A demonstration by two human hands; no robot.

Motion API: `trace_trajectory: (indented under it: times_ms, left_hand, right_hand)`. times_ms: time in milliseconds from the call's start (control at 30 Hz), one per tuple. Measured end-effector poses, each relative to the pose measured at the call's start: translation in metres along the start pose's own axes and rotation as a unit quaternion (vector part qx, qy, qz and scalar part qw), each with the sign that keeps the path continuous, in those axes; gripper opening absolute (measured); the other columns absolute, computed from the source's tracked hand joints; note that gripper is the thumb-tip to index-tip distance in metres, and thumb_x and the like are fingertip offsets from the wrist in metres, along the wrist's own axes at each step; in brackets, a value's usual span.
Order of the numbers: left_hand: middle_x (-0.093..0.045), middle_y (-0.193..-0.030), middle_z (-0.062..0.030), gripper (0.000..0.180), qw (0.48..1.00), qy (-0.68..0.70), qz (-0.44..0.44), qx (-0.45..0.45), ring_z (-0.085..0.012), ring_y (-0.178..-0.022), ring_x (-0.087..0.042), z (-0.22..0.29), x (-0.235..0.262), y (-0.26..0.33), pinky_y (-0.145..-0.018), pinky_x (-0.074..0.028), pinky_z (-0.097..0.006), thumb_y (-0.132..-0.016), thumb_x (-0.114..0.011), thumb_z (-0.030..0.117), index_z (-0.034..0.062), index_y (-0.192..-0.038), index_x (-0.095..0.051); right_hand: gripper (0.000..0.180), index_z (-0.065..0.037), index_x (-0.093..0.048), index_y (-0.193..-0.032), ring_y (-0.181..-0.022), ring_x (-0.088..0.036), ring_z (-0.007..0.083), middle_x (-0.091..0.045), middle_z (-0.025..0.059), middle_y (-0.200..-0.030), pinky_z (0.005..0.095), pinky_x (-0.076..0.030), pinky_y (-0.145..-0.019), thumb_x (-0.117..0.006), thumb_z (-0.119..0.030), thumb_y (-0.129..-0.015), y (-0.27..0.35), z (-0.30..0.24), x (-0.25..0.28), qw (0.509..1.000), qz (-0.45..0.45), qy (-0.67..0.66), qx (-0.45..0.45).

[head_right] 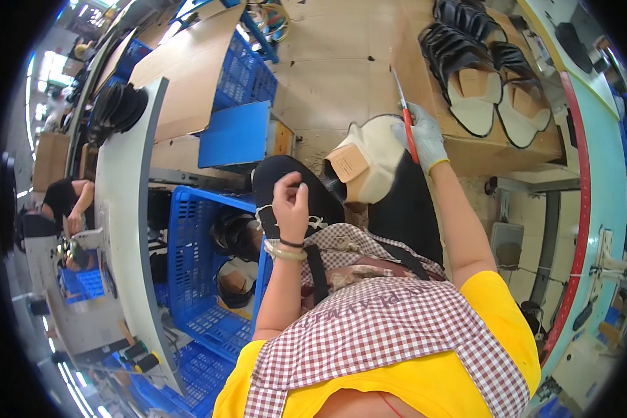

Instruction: Trimming excess material from shoe soles using scissors.

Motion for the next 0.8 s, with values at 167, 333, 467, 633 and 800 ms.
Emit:
trace_trajectory:
  times_ms: [167,333,467,633,800]
  left_hand:
    - [-0.060,-0.092,-0.0086,0.027,0.980,-0.005,-0.199,0.023,-0.0129,-0.065,-0.059,-0.009,-0.062,0.042,-0.059,-0.048,-0.025,-0.083,-0.061,0.002,-0.0018,-0.109,-0.056]
    - [-0.059,-0.077,-0.0096,0.019,0.966,0.010,-0.247,0.080,-0.0119,-0.054,-0.057,-0.030,-0.081,0.025,-0.049,-0.046,-0.026,-0.085,-0.063,0.003,-0.0014,-0.096,-0.049]
    - [-0.056,-0.070,-0.0026,0.015,0.913,0.261,-0.234,0.211,-0.0091,-0.048,-0.054,-0.026,-0.077,0.018,-0.041,-0.040,-0.020,-0.089,-0.060,0.004,0.0016,-0.093,-0.046]
    - [-0.056,-0.075,-0.0058,0.027,0.931,0.260,-0.169,0.190,-0.0086,-0.041,-0.049,-0.023,-0.069,0.020,-0.036,-0.038,-0.020,-0.084,-0.067,0.005,0.0041,-0.089,-0.041]
    - [-0.055,-0.076,-0.0073,0.031,0.945,0.151,-0.141,0.255,-0.0120,-0.049,-0.053,-0.027,-0.061,0.020,-0.044,-0.043,-0.025,-0.081,-0.071,0.008,0.0032,-0.091,-0.042]
  right_hand:
    - [0.059,0.000,-0.054,-0.125,-0.098,-0.061,0.0196,-0.065,0.0116,-0.106,0.0284,-0.046,-0.088,-0.070,-0.021,-0.072,-0.009,0.001,-0.003,0.998,-0.036,0.053,-0.026]
    - [0.057,0.001,-0.055,-0.122,-0.087,-0.061,0.0160,-0.064,0.0103,-0.098,0.0270,-0.048,-0.078,-0.072,-0.026,-0.074,-0.009,-0.009,-0.012,0.998,-0.026,-0.034,-0.055]
    - [0.046,-0.006,-0.053,-0.120,-0.049,-0.043,0.0024,-0.052,-0.0039,-0.071,0.0179,-0.032,-0.042,-0.069,-0.029,-0.083,-0.003,0.005,-0.012,0.963,-0.010,-0.248,-0.105]
    - [0.042,-0.008,-0.053,-0.120,-0.049,-0.043,0.0020,-0.050,-0.0044,-0.069,0.0169,-0.034,-0.043,-0.066,-0.027,-0.085,0.033,0.005,-0.017,0.954,-0.009,-0.263,-0.143]
    - [0.053,-0.003,-0.051,-0.127,-0.048,-0.043,0.0035,-0.051,-0.0039,-0.068,0.0202,-0.035,-0.043,-0.069,-0.023,-0.081,0.073,0.005,-0.012,0.965,-0.060,-0.192,-0.165]
Point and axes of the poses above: each hand's wrist, its own y-axis away from the middle knuckle, its own x-axis out of the back of the hand, z = x × y, the point moved 8 cm from there along -y, towards the middle knuckle
